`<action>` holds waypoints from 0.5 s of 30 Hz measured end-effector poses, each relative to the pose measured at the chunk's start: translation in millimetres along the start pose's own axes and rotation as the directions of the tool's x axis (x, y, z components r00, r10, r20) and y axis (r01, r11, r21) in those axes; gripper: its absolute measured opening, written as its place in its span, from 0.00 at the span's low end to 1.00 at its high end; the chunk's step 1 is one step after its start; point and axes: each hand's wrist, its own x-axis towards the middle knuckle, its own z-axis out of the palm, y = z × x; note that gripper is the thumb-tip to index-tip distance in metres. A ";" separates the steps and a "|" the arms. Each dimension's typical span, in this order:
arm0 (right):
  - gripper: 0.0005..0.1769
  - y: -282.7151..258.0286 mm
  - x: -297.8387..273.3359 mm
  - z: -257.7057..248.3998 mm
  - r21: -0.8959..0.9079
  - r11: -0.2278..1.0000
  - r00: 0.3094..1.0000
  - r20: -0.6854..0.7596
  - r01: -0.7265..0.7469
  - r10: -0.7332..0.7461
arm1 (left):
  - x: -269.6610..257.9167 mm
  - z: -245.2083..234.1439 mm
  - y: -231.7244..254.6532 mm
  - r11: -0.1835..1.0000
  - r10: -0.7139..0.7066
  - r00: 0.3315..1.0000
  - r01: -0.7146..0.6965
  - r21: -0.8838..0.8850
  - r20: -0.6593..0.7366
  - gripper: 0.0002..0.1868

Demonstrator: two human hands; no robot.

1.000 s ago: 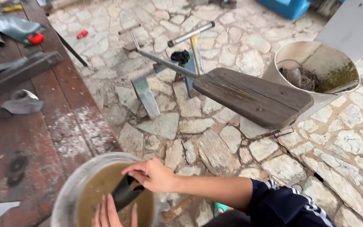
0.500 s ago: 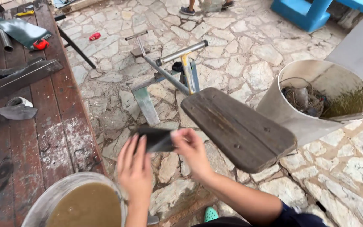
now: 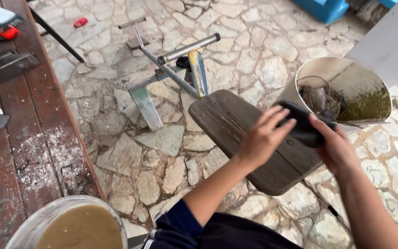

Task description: The person wipes a metal frame and a wooden board with a black cloth. They repeatedly rub the cloth along the metal bars and the surface of the board, occasionally repositioning the board and the cloth.

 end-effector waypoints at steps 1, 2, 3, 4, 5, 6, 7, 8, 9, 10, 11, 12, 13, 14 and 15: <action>0.20 -1.2 1.6 -5.4 -0.194 0.981 0.997 -0.066 0.024 -0.038 | -4.8 13.7 -6.0 1.000 0.022 0.995 -0.020 -0.022 0.094 0.21; 0.18 -3.7 4.2 -10.7 -0.380 0.924 0.988 -0.125 0.036 -0.090 | -7.2 27.9 -13.1 0.998 0.054 0.981 -0.046 -0.048 0.188 0.20; 0.18 0.1 9.3 -19.6 -0.380 0.924 0.987 -0.135 0.030 -0.088 | -0.1 8.7 -20.1 0.997 0.055 0.980 -0.045 -0.058 0.192 0.20; 0.15 4.9 12.0 -29.8 -0.586 0.804 0.983 -0.070 0.098 -0.170 | 5.8 -9.6 -26.6 0.997 0.073 0.965 -0.062 -0.051 0.253 0.23; 0.18 9.5 15.0 -39.4 -0.755 0.635 0.973 0.014 0.160 -0.229 | 12.5 -28.0 -34.4 0.996 0.092 0.945 -0.081 -0.046 0.313 0.26; 0.18 5.4 7.8 -31.6 -0.757 0.638 0.974 -0.003 0.145 -0.225 | 17.4 -49.3 -53.0 0.995 0.097 0.942 -0.081 -0.062 0.321 0.26; 0.26 1.1 1.2 -23.0 -0.896 0.412 0.969 0.069 0.164 -0.236 | 23.0 -70.4 -72.6 1.000 0.028 0.962 -0.025 -0.018 0.271 0.24; 0.39 -4.3 -4.8 -14.9 -0.971 0.155 0.964 0.144 0.181 -0.221 | 28.9 -90.0 -92.4 0.999 -0.041 0.976 0.037 0.024 0.214 0.23; 0.39 -10.4 -8.5 -8.2 -0.974 0.154 0.967 0.129 0.164 -0.218 | 28.3 -103.9 -115.7 0.999 -0.039 0.974 0.038 0.009 0.221 0.23; 0.38 -17.9 -10.1 -0.1 -0.985 0.128 0.985 0.101 0.119 -0.138 | 28.0 -118.3 -139.8 0.983 -0.118 0.974 0.088 0.160 0.192 0.23; 0.40 -25.3 -11.9 8.4 -0.992 0.100 0.996 0.068 0.074 -0.059 | 27.5 -132.8 -164.0 0.942 -0.192 0.969 0.138 0.306 0.153 0.25; 0.40 -26.3 -5.7 1.2 -0.993 0.096 0.997 0.063 0.068 -0.055 | 25.7 -139.7 -178.4 0.943 -0.195 0.969 0.142 0.300 0.155 0.25; 0.36 -27.3 0.2 -6.0 -0.997 0.077 0.991 -0.021 -0.011 -0.131 | 23.6 -146.7 -192.6 0.931 -0.249 0.958 0.196 0.308 0.141 0.27; 0.33 -27.6 6.5 -12.6 -0.994 0.064 0.974 -0.097 -0.086 -0.206 | 20.2 -154.9 -206.8 0.914 -0.305 0.944 0.252 0.319 0.127 0.29; 0.33 -27.6 7.4 -13.1 -0.994 0.060 0.975 -0.099 -0.088 -0.201 | 15.9 -152.7 -210.1 0.913 -0.310 0.942 0.258 0.316 0.128 0.29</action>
